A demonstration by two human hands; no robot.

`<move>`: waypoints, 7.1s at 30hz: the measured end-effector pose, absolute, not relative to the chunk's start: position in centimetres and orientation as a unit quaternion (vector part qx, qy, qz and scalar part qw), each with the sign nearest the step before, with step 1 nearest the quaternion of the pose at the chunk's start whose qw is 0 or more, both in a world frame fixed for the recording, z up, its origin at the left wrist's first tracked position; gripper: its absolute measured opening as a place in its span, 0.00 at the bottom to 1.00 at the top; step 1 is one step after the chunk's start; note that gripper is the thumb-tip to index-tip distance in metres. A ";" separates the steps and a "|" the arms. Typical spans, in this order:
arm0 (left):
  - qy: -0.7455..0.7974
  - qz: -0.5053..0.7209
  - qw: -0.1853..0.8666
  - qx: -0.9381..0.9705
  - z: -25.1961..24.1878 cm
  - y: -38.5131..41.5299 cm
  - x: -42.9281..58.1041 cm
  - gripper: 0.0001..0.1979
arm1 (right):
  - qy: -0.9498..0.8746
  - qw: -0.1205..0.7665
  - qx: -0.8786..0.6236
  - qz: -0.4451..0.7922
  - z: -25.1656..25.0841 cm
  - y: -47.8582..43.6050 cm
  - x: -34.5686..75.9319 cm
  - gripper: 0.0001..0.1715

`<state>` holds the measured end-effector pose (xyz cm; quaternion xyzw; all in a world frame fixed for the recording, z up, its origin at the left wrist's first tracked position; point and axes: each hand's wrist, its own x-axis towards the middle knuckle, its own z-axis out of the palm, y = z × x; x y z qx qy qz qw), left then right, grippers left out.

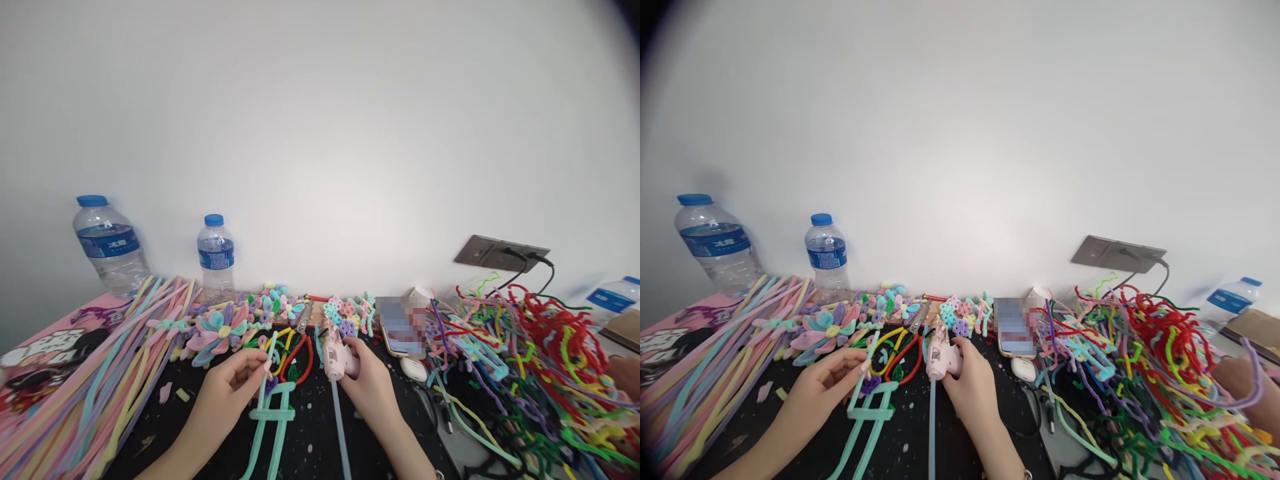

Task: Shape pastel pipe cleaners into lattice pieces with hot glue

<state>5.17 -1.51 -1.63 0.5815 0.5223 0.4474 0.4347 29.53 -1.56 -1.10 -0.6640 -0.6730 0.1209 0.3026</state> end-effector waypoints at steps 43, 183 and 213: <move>0.613 0.084 0.290 0.730 -0.8 1.4 -2.8 0.10 | -0.669 0.197 -0.712 0.087 -1.9 -1.3 30.0 0.31; 0.407 0.424 0.773 0.238 -0.3 -2.8 6.1 0.12 | -0.672 0.445 -0.436 0.401 -0.4 -3.5 26.0 0.12; 0.426 0.436 0.759 0.228 0.0 -2.6 5.9 0.12 | -0.686 0.308 -0.644 0.139 -0.4 -2.3 28.6 0.17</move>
